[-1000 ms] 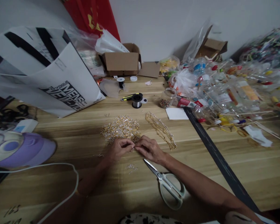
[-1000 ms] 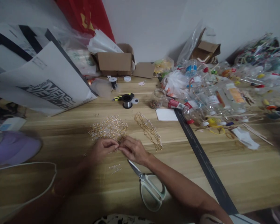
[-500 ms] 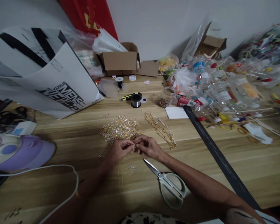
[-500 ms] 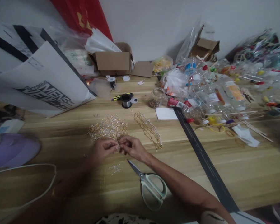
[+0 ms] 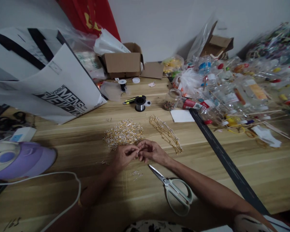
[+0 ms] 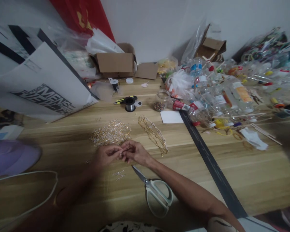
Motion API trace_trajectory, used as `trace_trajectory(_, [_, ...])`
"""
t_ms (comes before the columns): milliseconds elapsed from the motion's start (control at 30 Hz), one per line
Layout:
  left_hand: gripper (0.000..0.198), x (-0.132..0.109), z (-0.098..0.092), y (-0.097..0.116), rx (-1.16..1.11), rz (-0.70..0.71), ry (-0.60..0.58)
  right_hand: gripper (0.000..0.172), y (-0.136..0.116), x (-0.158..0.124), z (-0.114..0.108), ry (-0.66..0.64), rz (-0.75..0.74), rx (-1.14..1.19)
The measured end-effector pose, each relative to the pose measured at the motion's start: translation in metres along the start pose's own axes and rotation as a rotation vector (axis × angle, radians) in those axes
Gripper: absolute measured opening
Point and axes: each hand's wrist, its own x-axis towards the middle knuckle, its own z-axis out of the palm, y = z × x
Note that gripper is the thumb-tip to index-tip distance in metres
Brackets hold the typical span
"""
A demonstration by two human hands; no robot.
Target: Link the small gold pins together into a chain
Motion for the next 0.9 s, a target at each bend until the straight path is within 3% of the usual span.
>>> trace_trajectory(900, [0.016,-0.0009,0.0017,-0.0007,0.234,0.135,0.091,0.035,-0.003,0.0032,-0.0027,0.024,0.107,0.054])
